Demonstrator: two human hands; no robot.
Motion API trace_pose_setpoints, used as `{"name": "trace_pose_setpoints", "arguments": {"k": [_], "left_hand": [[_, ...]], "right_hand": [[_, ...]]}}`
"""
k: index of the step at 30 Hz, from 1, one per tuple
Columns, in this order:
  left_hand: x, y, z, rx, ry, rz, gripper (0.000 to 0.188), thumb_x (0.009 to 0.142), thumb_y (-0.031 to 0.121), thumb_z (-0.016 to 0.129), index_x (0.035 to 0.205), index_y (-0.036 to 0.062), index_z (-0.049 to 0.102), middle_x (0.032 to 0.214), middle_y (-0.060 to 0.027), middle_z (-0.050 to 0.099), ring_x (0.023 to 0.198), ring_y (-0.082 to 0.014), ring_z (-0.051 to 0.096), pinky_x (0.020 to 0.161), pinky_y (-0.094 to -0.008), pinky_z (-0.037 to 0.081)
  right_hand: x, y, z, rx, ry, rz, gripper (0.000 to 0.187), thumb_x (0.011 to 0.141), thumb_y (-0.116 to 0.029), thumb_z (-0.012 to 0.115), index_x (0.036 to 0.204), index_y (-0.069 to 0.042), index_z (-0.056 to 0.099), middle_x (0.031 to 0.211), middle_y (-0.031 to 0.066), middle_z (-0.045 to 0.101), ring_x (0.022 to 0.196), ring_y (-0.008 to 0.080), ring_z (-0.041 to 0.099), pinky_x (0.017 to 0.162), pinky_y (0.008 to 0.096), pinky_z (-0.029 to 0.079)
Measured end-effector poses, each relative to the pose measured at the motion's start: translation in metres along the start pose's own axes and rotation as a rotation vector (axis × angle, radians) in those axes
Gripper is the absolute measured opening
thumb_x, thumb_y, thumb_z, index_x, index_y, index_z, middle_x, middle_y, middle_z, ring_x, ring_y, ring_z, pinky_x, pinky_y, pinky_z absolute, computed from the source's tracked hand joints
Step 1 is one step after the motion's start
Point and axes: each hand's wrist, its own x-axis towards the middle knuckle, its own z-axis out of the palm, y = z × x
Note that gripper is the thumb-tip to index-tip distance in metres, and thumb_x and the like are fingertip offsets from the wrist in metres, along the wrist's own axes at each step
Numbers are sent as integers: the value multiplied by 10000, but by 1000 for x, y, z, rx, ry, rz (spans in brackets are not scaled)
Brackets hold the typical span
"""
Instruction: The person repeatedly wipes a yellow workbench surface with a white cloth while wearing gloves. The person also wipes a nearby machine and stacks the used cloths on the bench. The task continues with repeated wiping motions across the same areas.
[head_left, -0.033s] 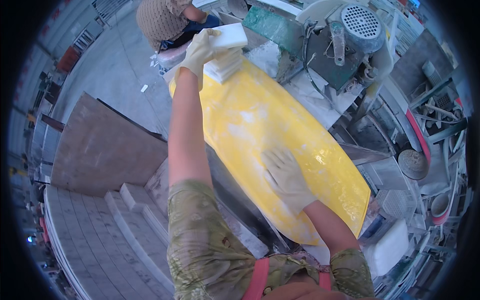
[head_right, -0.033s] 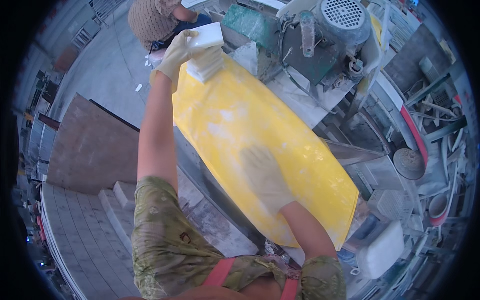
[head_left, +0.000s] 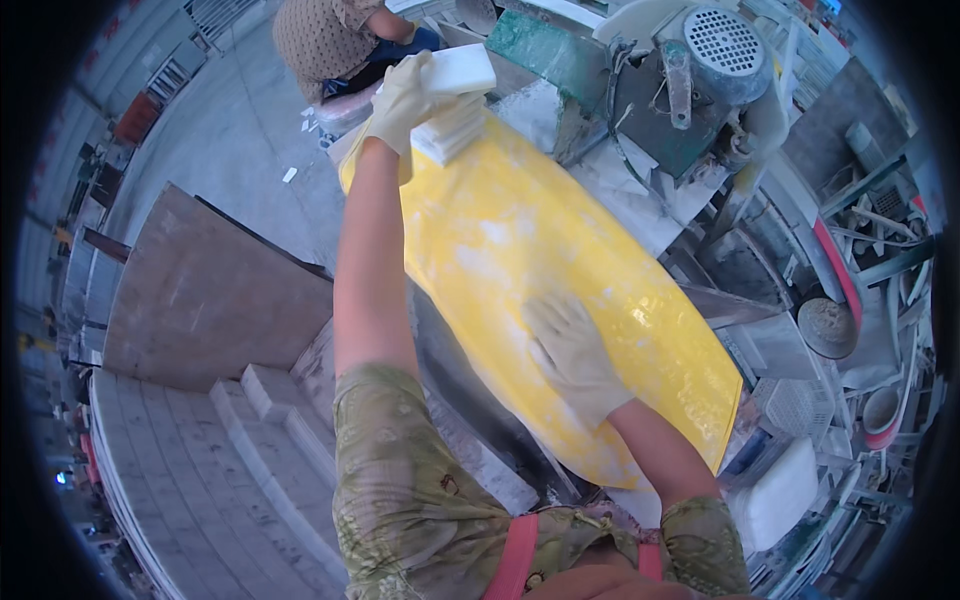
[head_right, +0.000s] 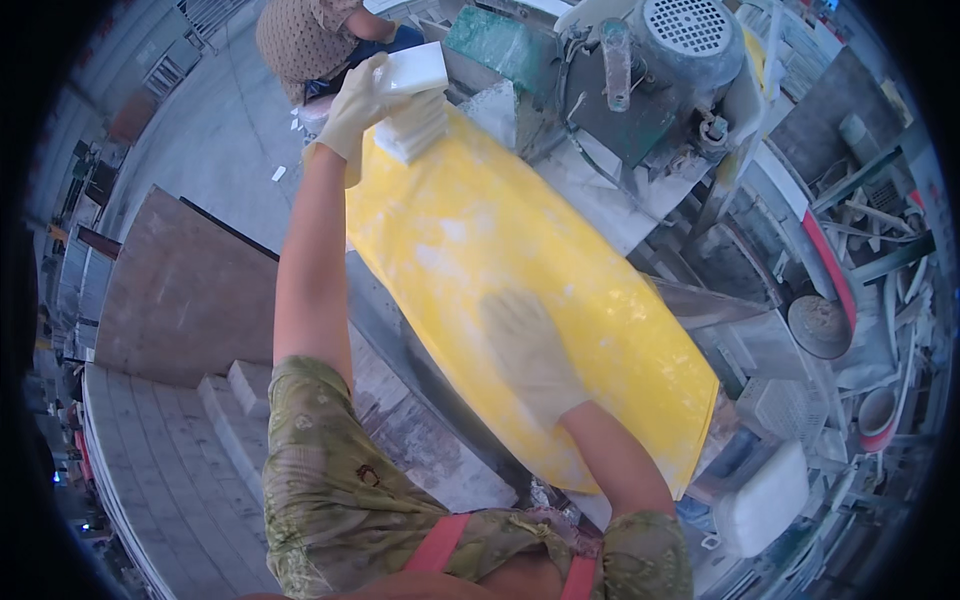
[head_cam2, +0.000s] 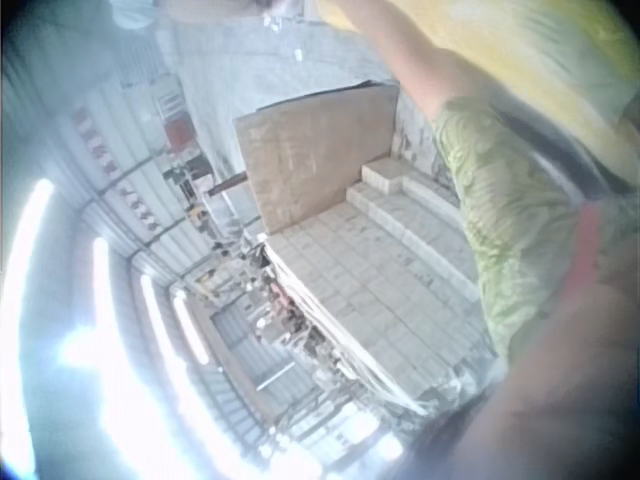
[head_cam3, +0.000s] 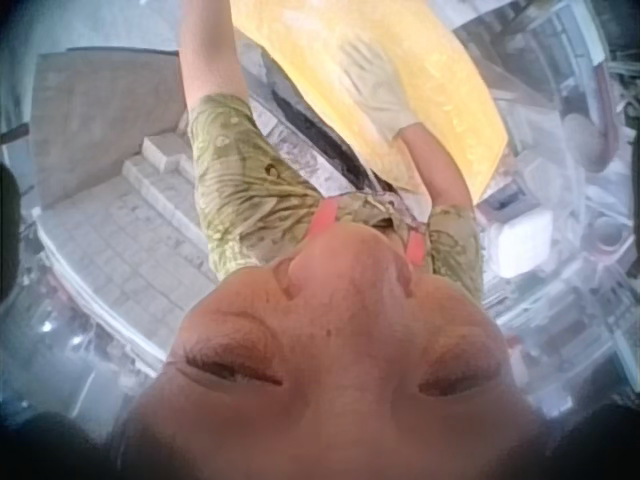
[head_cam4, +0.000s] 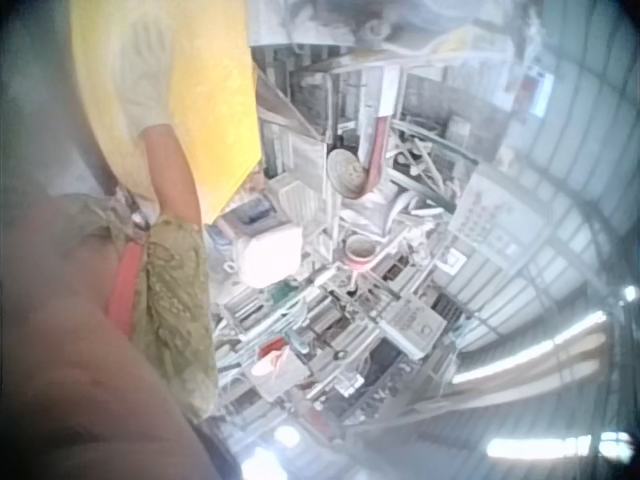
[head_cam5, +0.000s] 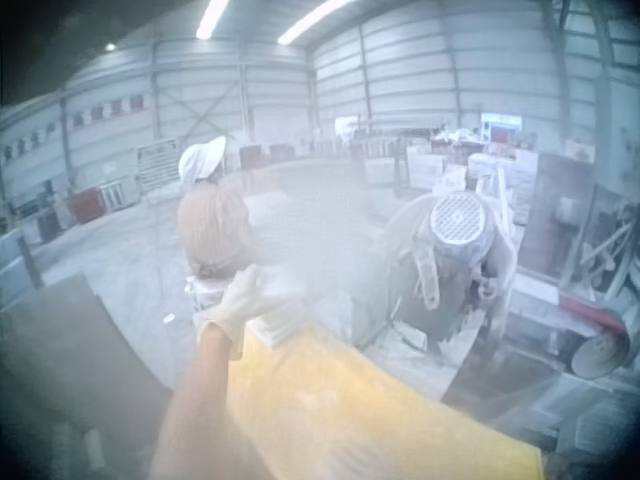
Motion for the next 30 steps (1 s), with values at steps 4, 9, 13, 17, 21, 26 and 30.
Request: {"name": "trace_pose_setpoints", "arguments": {"k": [4,9,13,17,21,26,30], "left_hand": [[-25,40,12,397,194,25,896,721,468,855,1480,170,484,1475,-79,491,1337,-359,479,969,-584,448],[-27,63,16,306,379,-206,980,717,512,860,1527,181,418,1518,-159,404,1347,-437,414,989,-671,376],[-39,57,33,48,384,-434,1107,588,576,920,1468,81,466,1609,-378,188,1496,-520,224,1155,-620,275],[-20,31,26,-87,228,-349,1129,553,551,945,1453,62,472,1584,-416,204,1420,-546,361,1140,-500,391],[-8,21,15,149,38,-386,1202,527,566,945,1490,62,431,1537,-410,312,1358,-541,456,1123,-524,417],[-7,16,8,75,55,-262,1207,547,556,950,1522,73,428,1448,-369,460,1331,-489,505,1087,-483,453],[-1,6,11,187,74,-170,1099,590,483,955,1494,97,463,1331,-297,549,1254,-453,557,1031,-469,483]], "right_hand": [[0,-1,0,-13,24,4,460,996,-221,555,1394,10,557,1426,200,567,1394,367,458,1228,508,262],[0,1,3,-100,35,-18,455,995,-224,559,1387,6,563,1410,199,580,1389,369,464,1226,510,268],[-2,1,6,-3,72,-13,449,990,-223,566,1379,3,568,1408,196,580,1386,367,466,1225,512,268],[-2,2,6,-21,84,-23,436,988,-220,568,1365,0,576,1402,191,584,1380,364,471,1222,513,273],[-2,3,4,-26,62,-26,428,990,-217,565,1357,3,580,1402,193,583,1380,361,471,1214,514,283],[0,2,3,-3,50,9,424,996,-213,565,1355,11,580,1410,197,578,1374,367,479,1210,516,288],[0,0,1,-28,67,-6,428,996,-211,570,1362,12,572,1408,200,577,1372,375,478,1209,519,288]]}}
